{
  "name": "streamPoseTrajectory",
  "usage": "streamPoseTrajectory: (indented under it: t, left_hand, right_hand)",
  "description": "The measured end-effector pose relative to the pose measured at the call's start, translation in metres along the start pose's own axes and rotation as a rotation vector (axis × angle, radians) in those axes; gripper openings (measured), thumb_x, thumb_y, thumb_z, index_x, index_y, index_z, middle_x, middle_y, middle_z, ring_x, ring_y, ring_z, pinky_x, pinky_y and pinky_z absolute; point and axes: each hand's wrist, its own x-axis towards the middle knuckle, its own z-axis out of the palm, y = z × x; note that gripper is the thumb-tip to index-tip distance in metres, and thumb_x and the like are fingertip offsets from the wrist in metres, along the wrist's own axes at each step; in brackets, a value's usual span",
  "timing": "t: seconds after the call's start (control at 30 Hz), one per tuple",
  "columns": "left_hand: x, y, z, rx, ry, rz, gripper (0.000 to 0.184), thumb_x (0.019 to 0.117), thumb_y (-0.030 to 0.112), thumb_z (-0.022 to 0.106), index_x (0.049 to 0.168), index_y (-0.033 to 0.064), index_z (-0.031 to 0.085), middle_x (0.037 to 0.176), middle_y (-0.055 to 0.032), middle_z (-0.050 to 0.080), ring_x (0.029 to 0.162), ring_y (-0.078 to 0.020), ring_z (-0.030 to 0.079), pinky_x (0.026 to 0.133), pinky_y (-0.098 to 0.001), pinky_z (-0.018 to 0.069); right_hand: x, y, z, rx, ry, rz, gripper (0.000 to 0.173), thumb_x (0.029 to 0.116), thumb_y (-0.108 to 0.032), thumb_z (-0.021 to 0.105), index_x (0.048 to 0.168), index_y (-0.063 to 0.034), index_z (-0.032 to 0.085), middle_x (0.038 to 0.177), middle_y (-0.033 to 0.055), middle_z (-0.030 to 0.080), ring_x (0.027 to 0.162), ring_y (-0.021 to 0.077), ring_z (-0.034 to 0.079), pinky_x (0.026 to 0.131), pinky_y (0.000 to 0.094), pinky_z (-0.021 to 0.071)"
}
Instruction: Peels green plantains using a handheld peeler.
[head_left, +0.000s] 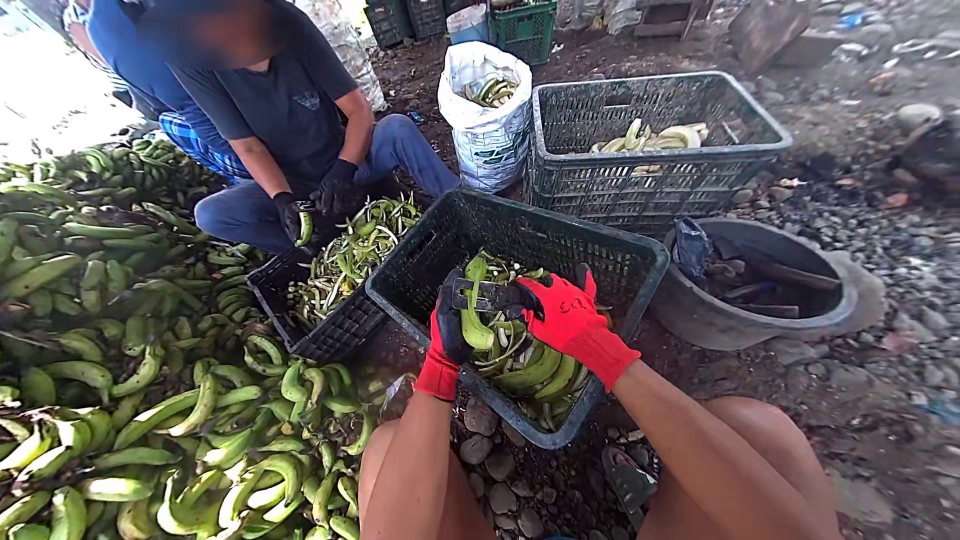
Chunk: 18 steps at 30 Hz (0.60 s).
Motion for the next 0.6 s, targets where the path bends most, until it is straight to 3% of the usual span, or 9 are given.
streamPoseTrajectory:
  t: [0.07, 0.13, 0.2, 0.27, 0.33, 0.4, 0.43, 0.53, 0.6]
  left_hand:
    - [0.001, -0.004, 0.004, -0.004, 0.024, -0.034, 0.036, 0.1109, 0.026, 0.028, 0.123, 0.0112, 0.058, 0.083, -0.0014, 0.066, 0.065, -0.0089, 0.064, 0.061, -0.0254, 0.0572]
    - [-0.001, -0.006, 0.005, 0.044, 0.021, -0.056, 0.036, 0.1113, 0.028, 0.029, 0.119, 0.0098, 0.060, 0.081, -0.0028, 0.064, 0.067, -0.0107, 0.063, 0.064, -0.0273, 0.0568]
    - [-0.006, -0.003, 0.005, 0.062, 0.010, -0.081, 0.039, 0.1114, 0.028, 0.028, 0.121, 0.0076, 0.060, 0.084, -0.0039, 0.065, 0.070, -0.0117, 0.064, 0.066, -0.0282, 0.0576]
    - [-0.003, -0.003, 0.002, 0.075, 0.040, -0.109, 0.040, 0.1123, 0.031, 0.027, 0.117, 0.0070, 0.059, 0.073, -0.0046, 0.063, 0.059, -0.0126, 0.062, 0.056, -0.0269, 0.0560]
    - [0.001, -0.004, -0.007, 0.141, 0.059, -0.110, 0.042, 0.1113, 0.038, 0.030, 0.124, 0.0091, 0.058, 0.083, -0.0048, 0.064, 0.066, -0.0131, 0.063, 0.062, -0.0292, 0.0570]
    - [0.004, -0.004, -0.011, 0.125, 0.080, -0.114, 0.043, 0.1089, 0.044, 0.038, 0.133, 0.0147, 0.057, 0.097, -0.0037, 0.066, 0.078, -0.0122, 0.065, 0.069, -0.0311, 0.0578]
    - [0.006, -0.005, -0.012, 0.091, 0.100, -0.114, 0.042, 0.1076, 0.046, 0.043, 0.135, 0.0169, 0.057, 0.098, -0.0031, 0.066, 0.079, -0.0121, 0.066, 0.069, -0.0310, 0.0587]
    - [0.009, -0.004, -0.016, 0.082, 0.139, -0.048, 0.039, 0.1076, 0.045, 0.042, 0.128, 0.0164, 0.060, 0.091, -0.0004, 0.068, 0.075, -0.0092, 0.066, 0.067, -0.0284, 0.0583]
    - [0.008, 0.000, -0.018, 0.167, 0.134, 0.012, 0.041, 0.1087, 0.039, 0.036, 0.135, 0.0149, 0.056, 0.099, 0.0005, 0.067, 0.081, -0.0066, 0.065, 0.073, -0.0267, 0.0572]
  right_hand:
    - [0.005, 0.002, 0.003, 0.051, 0.053, 0.086, 0.055, 0.0971, -0.038, 0.065, 0.150, -0.0277, 0.053, 0.131, 0.0231, 0.063, 0.126, 0.0432, 0.056, 0.114, 0.0756, 0.0178]
    - [0.013, 0.014, 0.006, 0.151, 0.129, 0.159, 0.049, 0.1011, -0.038, 0.061, 0.148, -0.0252, 0.054, 0.125, 0.0244, 0.065, 0.120, 0.0448, 0.060, 0.109, 0.0761, 0.0287]
    - [0.022, 0.029, -0.003, 0.302, 0.081, 0.266, 0.044, 0.1092, -0.040, 0.045, 0.149, -0.0216, 0.051, 0.129, 0.0225, 0.066, 0.126, 0.0425, 0.060, 0.109, 0.0712, 0.0333]
    - [0.026, 0.039, -0.010, 0.455, 0.038, 0.284, 0.047, 0.1125, -0.038, 0.036, 0.148, -0.0119, 0.052, 0.135, 0.0250, 0.063, 0.130, 0.0426, 0.057, 0.108, 0.0664, 0.0391]
    - [0.020, 0.036, -0.008, 0.526, 0.036, 0.227, 0.046, 0.1129, -0.034, 0.036, 0.144, -0.0060, 0.055, 0.133, 0.0282, 0.062, 0.127, 0.0446, 0.058, 0.105, 0.0661, 0.0414]
    - [0.016, 0.037, 0.012, 0.539, 0.040, 0.094, 0.044, 0.1115, -0.037, 0.040, 0.135, -0.0064, 0.061, 0.119, 0.0263, 0.068, 0.111, 0.0423, 0.066, 0.093, 0.0643, 0.0489]
    - [0.018, 0.041, 0.024, 0.532, -0.010, 0.014, 0.044, 0.1105, -0.038, 0.041, 0.134, -0.0084, 0.062, 0.114, 0.0222, 0.069, 0.103, 0.0363, 0.068, 0.090, 0.0591, 0.0530]
    - [0.011, 0.032, 0.026, 0.508, -0.278, -0.148, 0.041, 0.1101, -0.035, 0.044, 0.136, -0.0081, 0.061, 0.121, 0.0172, 0.069, 0.111, 0.0262, 0.066, 0.099, 0.0483, 0.0508]
    - [0.000, 0.021, 0.019, 0.452, -0.348, -0.176, 0.044, 0.1100, -0.039, 0.043, 0.134, -0.0082, 0.063, 0.121, 0.0171, 0.069, 0.115, 0.0269, 0.065, 0.102, 0.0496, 0.0486]
